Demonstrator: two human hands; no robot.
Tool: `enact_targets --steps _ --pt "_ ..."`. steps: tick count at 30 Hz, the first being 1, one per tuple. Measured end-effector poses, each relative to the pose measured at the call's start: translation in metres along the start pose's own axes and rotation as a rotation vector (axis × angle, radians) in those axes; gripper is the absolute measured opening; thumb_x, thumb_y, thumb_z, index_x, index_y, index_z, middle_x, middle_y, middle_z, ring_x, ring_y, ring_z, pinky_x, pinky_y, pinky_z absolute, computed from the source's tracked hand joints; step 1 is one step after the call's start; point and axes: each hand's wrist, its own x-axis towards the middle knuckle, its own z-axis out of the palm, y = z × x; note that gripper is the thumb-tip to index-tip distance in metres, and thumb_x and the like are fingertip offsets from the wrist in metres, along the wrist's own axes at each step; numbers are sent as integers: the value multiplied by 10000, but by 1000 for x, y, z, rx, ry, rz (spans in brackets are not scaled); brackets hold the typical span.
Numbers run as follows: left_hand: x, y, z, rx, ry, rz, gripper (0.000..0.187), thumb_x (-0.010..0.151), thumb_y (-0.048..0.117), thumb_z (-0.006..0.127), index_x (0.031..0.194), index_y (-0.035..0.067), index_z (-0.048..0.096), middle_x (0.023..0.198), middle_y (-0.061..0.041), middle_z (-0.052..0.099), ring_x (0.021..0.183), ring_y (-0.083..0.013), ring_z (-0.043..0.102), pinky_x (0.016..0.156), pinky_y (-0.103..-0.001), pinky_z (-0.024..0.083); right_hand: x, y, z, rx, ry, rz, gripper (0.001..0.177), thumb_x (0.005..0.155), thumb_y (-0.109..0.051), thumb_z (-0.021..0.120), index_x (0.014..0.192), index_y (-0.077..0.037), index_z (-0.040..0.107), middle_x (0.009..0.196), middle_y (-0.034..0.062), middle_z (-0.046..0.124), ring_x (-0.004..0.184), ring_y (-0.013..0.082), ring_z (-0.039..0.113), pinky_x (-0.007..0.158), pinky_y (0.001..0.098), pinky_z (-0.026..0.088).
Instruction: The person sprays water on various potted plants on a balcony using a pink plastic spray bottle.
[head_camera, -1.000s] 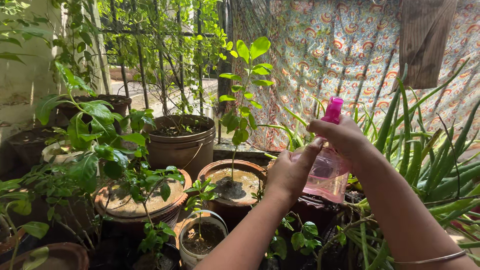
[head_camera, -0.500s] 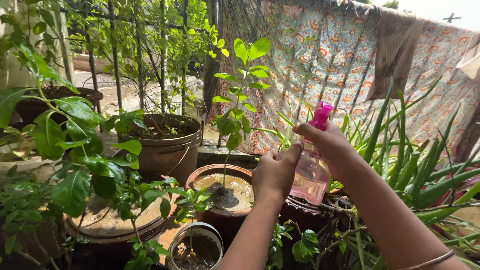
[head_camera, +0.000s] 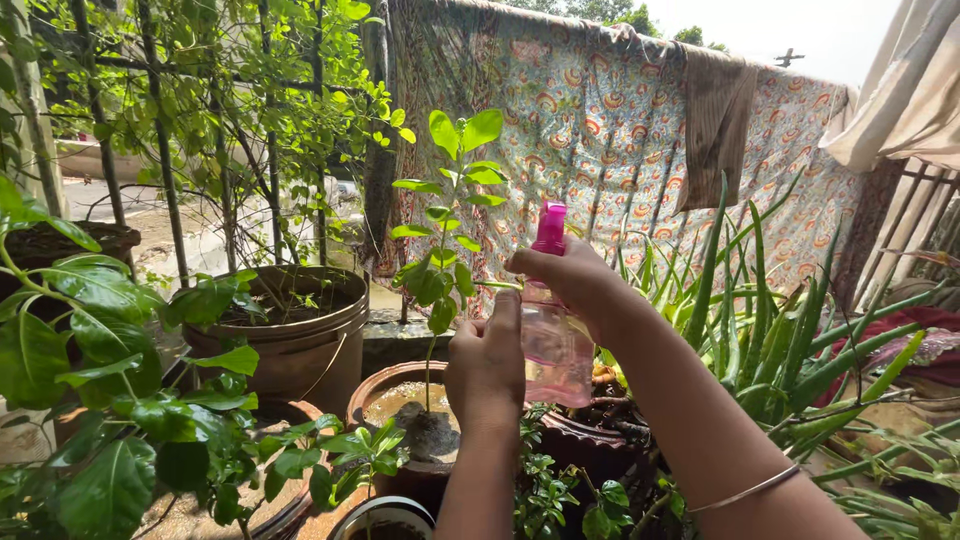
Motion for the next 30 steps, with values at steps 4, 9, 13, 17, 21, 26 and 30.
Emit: enact_targets --steps 4,9,13,17,21,26,30 --pt "4 -1 -5 50 21 29 724 756 741 526 978 95 767 977 -156 777 952 -324 731 904 -430 531 -4 0 5 71 -30 -38 455 719 -321 803 1051 -89 598 870 50 599 757 166 583 667 372 528" --pt "19 -9 16 53 38 16 753 757 776 513 1017 112 755 948 -109 782 905 -265 747 860 -416 545 -6 13 -10 169 -119 -189 476 751 -343 804 1065 -101 541 875 13 557 758 128 553 680 339 519" --pt "22 -16 53 -101 -31 78 783 768 766 567 1087 59 670 978 -120 737 907 -224 700 852 -379 545 8 28 -35 226 -140 -176 441 720 -308 791 1055 -125 569 853 -6 579 732 120 558 660 329 504" --pt "10 -16 92 -201 -207 70 815 742 775 610 1126 56 635 1020 -95 686 937 -179 636 906 -341 511 24 44 -81 136 -69 -154 418 716 -284 798 1035 -108 593 835 9 587 724 133 563 652 339 502" --pt "6 -14 135 -243 -296 175 878 713 787 651 1167 38 582 1028 -107 665 957 -175 641 937 -350 518 39 71 -122 289 -11 -118 415 725 -242 799 1026 -73 567 841 42 568 710 166 565 633 383 517" --pt "0 -30 170 -238 -269 149 894 705 800 641 1184 48 585 1035 -86 679 974 -164 646 948 -334 514 50 98 -151 331 189 58 442 716 -219 794 1067 -53 582 932 77 603 785 187 580 683 416 520" --pt "5 -39 176 -206 -184 157 855 727 788 619 1158 50 609 1003 -91 710 960 -161 664 938 -324 507 48 99 -145 98 247 81 556 707 -285 834 1125 -46 558 989 113 633 871 238 615 770 433 518"
